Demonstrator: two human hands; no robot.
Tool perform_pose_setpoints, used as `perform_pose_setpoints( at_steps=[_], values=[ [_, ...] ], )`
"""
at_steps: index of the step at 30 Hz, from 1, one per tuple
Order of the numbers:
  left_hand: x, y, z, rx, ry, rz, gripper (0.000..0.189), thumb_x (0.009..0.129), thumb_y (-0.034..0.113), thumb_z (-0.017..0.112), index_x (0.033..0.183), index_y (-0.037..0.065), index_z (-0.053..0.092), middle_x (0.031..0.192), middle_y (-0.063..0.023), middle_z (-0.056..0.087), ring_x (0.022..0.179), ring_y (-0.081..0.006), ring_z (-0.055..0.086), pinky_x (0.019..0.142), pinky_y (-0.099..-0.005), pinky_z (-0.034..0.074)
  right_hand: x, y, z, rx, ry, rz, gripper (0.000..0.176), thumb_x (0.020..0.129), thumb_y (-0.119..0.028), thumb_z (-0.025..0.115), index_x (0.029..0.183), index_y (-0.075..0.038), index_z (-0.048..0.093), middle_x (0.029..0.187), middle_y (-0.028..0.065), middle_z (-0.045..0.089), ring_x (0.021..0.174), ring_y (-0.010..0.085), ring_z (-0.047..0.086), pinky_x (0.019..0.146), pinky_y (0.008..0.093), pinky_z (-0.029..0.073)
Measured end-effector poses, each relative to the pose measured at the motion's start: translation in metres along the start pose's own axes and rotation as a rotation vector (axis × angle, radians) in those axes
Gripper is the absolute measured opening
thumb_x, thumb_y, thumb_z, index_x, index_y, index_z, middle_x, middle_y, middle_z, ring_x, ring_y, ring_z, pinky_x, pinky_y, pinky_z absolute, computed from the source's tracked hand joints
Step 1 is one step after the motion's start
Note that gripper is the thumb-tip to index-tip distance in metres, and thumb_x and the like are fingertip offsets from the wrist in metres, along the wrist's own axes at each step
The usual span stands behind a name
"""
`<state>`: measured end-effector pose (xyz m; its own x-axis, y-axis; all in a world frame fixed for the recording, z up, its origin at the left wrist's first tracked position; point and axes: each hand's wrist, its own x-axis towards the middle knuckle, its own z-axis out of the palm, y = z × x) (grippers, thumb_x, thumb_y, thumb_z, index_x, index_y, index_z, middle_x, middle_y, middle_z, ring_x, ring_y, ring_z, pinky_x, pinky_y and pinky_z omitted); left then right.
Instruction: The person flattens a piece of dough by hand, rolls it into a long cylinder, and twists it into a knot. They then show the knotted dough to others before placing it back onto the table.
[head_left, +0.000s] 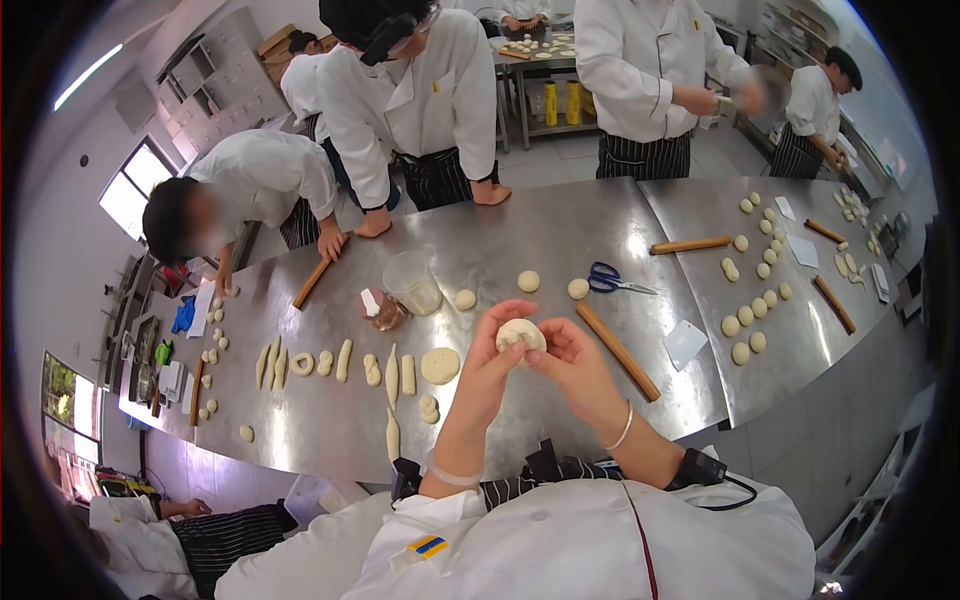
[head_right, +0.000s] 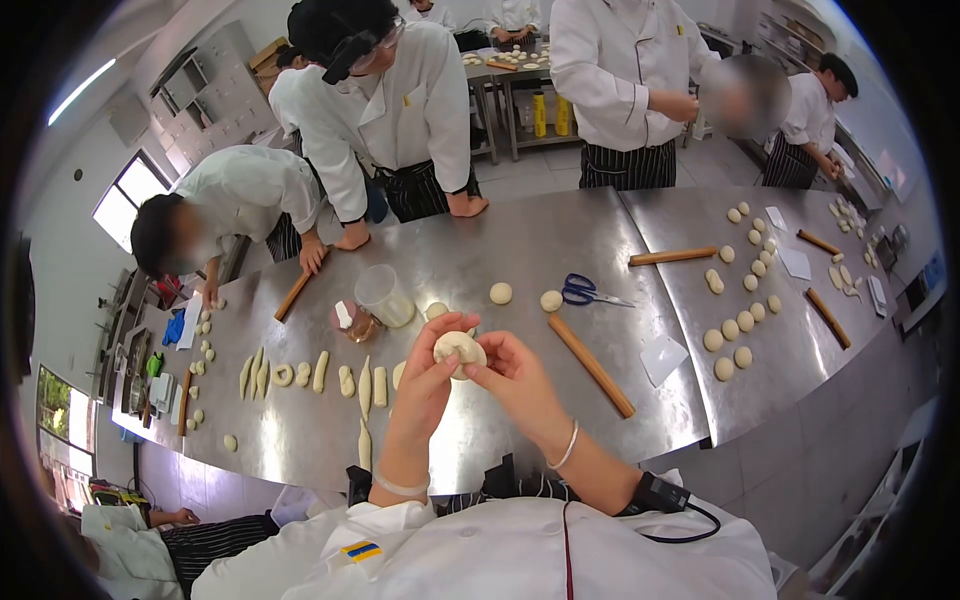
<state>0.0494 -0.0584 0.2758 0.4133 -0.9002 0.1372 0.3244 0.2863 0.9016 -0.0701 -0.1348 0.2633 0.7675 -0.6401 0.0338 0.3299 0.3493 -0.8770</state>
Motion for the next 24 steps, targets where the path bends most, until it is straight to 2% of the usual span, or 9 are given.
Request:
perform_pose_setpoints(
  at_steps=[5, 7, 8, 10, 15, 17, 19, 22, 24],
  values=[
    [-0.001, 0.001, 0.011, 0.099, -0.064, 0.017, 0.043, 0.087, 0.02, 0.06, 0.124, 0.004, 0.044, 0.124, -0.0117, 0.053, 0.118, -0.0225, 0.047, 0.099, -0.0355, 0.038, 0.0, -0.001, -0.001, -0.005, -0.021, 0.006, 0.031, 0.084, -0.006, 0.066, 0.111, -0.001, 0.052, 0.107, 0.0053, 0.059, 0.099, 0.012, 0.056, 0.088, 0.0266, 0.045],
    [0.001, -0.002, 0.013, 0.076, -0.017, 0.06, 0.035, 0.091, 0.024, 0.057, 0.118, 0.003, 0.047, 0.11, -0.0114, 0.06, 0.115, -0.026, 0.051, 0.097, -0.037, 0.041, -0.001, -0.003, -0.001, 0.007, -0.014, -0.001, 0.032, 0.084, -0.006, 0.066, 0.112, 0.0, 0.052, 0.107, 0.0056, 0.059, 0.099, 0.012, 0.056, 0.089, 0.0267, 0.045],
    [0.002, -0.003, 0.013, 0.076, -0.021, 0.059, 0.035, 0.091, 0.024, 0.057, 0.118, 0.003, 0.047, 0.11, -0.0114, 0.06, 0.115, -0.026, 0.051, 0.097, -0.037, 0.041, -0.002, -0.004, -0.001, -0.008, -0.036, 0.018, 0.033, 0.084, -0.006, 0.065, 0.114, 0.0, 0.052, 0.107, 0.0057, 0.059, 0.099, 0.0119, 0.057, 0.089, 0.0269, 0.045],
    [0.007, -0.004, 0.013, 0.017, -0.013, 0.011, 0.025, 0.096, 0.022, 0.05, 0.111, 0.003, 0.051, 0.097, -0.0091, 0.063, 0.115, -0.0213, 0.053, 0.093, -0.033, 0.044, -0.004, -0.003, -0.004, -0.022, -0.051, 0.031, 0.035, 0.084, -0.005, 0.065, 0.116, 0.001, 0.052, 0.107, 0.0058, 0.059, 0.098, 0.0118, 0.057, 0.089, 0.027, 0.046],
    [0.021, -0.01, 0.008, -0.013, -0.054, -0.108, 0.029, 0.098, 0.029, 0.045, 0.11, 0.003, 0.052, 0.101, -0.0103, 0.063, 0.111, -0.0225, 0.056, 0.091, -0.033, 0.045, -0.001, 0.009, -0.026, -0.19, -0.168, 0.114, 0.039, 0.085, -0.013, 0.066, 0.118, 0.0, 0.052, 0.107, 0.0044, 0.06, 0.097, 0.0108, 0.057, 0.082, 0.0261, 0.047],
    [0.025, -0.009, 0.013, -0.007, -0.077, -0.169, 0.032, 0.098, 0.031, 0.045, 0.112, 0.003, 0.051, 0.106, -0.0108, 0.062, 0.112, -0.0226, 0.055, 0.092, -0.0334, 0.044, -0.003, 0.003, -0.026, -0.122, -0.119, 0.116, 0.038, 0.085, -0.016, 0.066, 0.118, -0.001, 0.053, 0.107, 0.0036, 0.06, 0.098, 0.0107, 0.057, 0.081, 0.0258, 0.047],
    [0.028, -0.007, 0.025, -0.042, -0.121, -0.09, 0.036, 0.097, 0.031, 0.047, 0.116, 0.001, 0.05, 0.115, -0.0142, 0.057, 0.116, -0.0267, 0.051, 0.096, -0.0389, 0.043, -0.005, -0.001, -0.029, -0.054, -0.067, 0.116, 0.038, 0.086, -0.019, 0.065, 0.118, -0.002, 0.053, 0.107, 0.0028, 0.06, 0.098, 0.0106, 0.056, 0.08, 0.0255, 0.047],
    [0.033, -0.014, 0.025, -0.182, -0.086, -0.163, 0.039, 0.095, 0.03, 0.049, 0.12, 0.001, 0.048, 0.124, -0.0164, 0.051, 0.119, -0.0256, 0.048, 0.097, -0.0378, 0.041, -0.005, -0.004, -0.035, 0.003, -0.028, 0.061, 0.037, 0.087, -0.021, 0.064, 0.118, -0.003, 0.053, 0.108, 0.0022, 0.06, 0.099, 0.0103, 0.056, 0.079, 0.0258, 0.047],
    [0.036, -0.019, 0.023, -0.129, -0.114, -0.183, 0.036, 0.094, 0.028, 0.052, 0.119, 0.001, 0.049, 0.121, -0.0164, 0.053, 0.117, -0.0256, 0.049, 0.096, -0.0375, 0.042, -0.005, -0.005, -0.039, -0.041, -0.014, 0.027, 0.037, 0.087, -0.02, 0.064, 0.118, -0.003, 0.053, 0.11, 0.0025, 0.059, 0.099, 0.01, 0.056, 0.08, 0.0259, 0.047]
  ],
)
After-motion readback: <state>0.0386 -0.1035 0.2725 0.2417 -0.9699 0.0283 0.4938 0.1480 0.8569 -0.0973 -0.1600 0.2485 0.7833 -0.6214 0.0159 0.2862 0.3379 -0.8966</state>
